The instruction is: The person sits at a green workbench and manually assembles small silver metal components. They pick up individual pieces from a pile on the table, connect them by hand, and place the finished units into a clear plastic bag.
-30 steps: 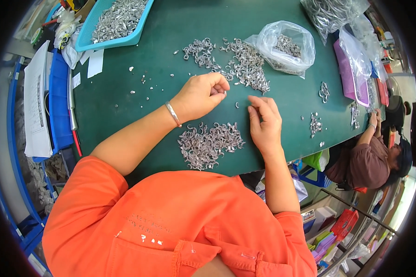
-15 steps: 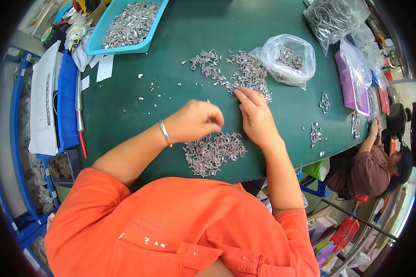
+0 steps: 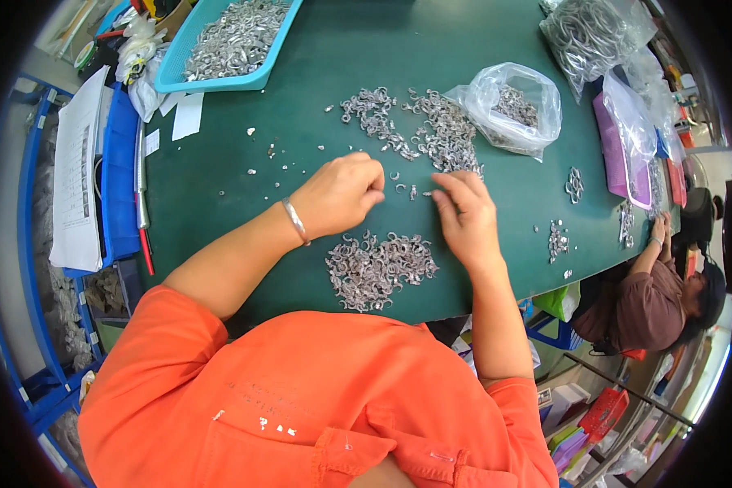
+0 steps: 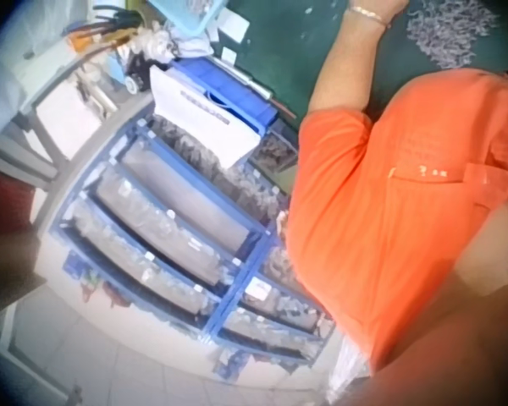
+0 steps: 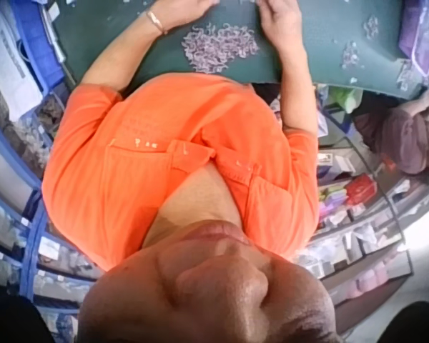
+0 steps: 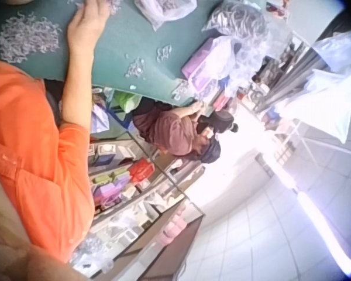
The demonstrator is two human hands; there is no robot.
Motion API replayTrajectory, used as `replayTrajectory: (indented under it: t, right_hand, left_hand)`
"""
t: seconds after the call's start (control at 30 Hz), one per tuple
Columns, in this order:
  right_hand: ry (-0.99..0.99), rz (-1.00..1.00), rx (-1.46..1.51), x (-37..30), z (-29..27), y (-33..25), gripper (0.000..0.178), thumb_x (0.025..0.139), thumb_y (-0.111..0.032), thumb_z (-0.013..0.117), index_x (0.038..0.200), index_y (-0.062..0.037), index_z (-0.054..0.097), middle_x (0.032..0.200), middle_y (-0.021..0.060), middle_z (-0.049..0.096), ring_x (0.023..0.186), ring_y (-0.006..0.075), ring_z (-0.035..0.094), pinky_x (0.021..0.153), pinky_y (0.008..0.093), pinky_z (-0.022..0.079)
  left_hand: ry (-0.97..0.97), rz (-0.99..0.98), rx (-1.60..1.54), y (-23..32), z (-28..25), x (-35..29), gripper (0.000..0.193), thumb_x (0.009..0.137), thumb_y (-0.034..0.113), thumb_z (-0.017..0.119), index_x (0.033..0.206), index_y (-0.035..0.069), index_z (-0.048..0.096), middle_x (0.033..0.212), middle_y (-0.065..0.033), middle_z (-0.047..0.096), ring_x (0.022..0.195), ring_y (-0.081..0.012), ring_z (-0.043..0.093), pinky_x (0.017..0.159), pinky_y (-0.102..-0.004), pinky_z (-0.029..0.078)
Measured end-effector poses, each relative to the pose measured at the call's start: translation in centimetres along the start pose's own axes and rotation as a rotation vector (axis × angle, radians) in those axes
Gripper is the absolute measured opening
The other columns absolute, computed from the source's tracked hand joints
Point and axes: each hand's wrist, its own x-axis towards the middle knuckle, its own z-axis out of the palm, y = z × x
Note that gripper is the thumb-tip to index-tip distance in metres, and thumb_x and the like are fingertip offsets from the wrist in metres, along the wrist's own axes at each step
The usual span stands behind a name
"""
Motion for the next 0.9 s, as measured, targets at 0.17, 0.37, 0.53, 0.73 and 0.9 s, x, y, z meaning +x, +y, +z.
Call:
replayTrajectory:
  t: [0.17, 0.37, 0.53, 0.73, 0.9]
  right_hand:
    - [-0.142, 0.048, 0.094, -1.1, -0.2, 0.3, 0.016, 0.08, 0.0, 0.071, 0.096, -0.0011, 0.068, 0.091, 0.0124, 0.063, 0.085, 0.0299, 0.063, 0.076, 0.0358, 0.052]
    - [-0.174, 0.146, 0.226, -0.2, -0.2, -1.5, 0.013, 0.08, 0.001, 0.071, 0.093, -0.0014, 0.068, 0.088, 0.0116, 0.064, 0.081, 0.0291, 0.065, 0.071, 0.035, 0.052]
    - [-0.05, 0.085, 0.1, -0.4, 1.4, -0.5, 0.012, 0.08, 0.001, 0.072, 0.091, -0.0015, 0.068, 0.088, 0.0101, 0.064, 0.074, 0.0227, 0.065, 0.066, 0.0317, 0.052]
    - [-0.169, 0.319, 0.544, -1.9, -1.4, 0.4, 0.015, 0.081, 0.007, 0.068, 0.094, -0.0001, 0.069, 0.09, 0.0076, 0.068, 0.074, 0.0134, 0.064, 0.067, 0.0257, 0.052]
    - [-0.153, 0.105, 0.262, -0.9, -1.1, -1.2, 0.01, 0.082, 0.005, 0.067, 0.09, 0.0005, 0.069, 0.089, 0.0098, 0.067, 0.074, 0.0198, 0.065, 0.066, 0.0298, 0.052]
  left_hand:
    - [-0.462, 0.055, -0.212, 2.1, -1.3, -0.2, 0.015, 0.077, 0.004, 0.075, 0.083, 0.003, 0.061, 0.082, -0.0081, 0.06, 0.071, -0.0203, 0.063, 0.064, -0.0332, 0.051]
    - [-0.007, 0.046, -0.101, 0.2, 0.5, 1.3, 0.013, 0.079, 0.005, 0.072, 0.087, 0.005, 0.062, 0.08, -0.01, 0.057, 0.073, -0.0256, 0.062, 0.066, -0.035, 0.05]
    - [0.122, 0.145, 0.141, -0.6, 2.4, 2.1, 0.013, 0.08, 0.004, 0.071, 0.088, 0.004, 0.061, 0.081, -0.0113, 0.057, 0.079, -0.0282, 0.063, 0.069, -0.0362, 0.051]
    - [-0.054, 0.088, -0.03, -0.6, 0.6, 0.9, 0.01, 0.078, 0.004, 0.069, 0.086, 0.003, 0.064, 0.081, -0.0113, 0.062, 0.072, -0.0282, 0.065, 0.067, -0.0377, 0.053]
    - [-0.254, 0.177, -0.111, 1.7, 0.5, 0.2, 0.017, 0.078, 0.007, 0.072, 0.093, 0.003, 0.064, 0.09, -0.0132, 0.062, 0.081, -0.0313, 0.065, 0.07, -0.038, 0.053]
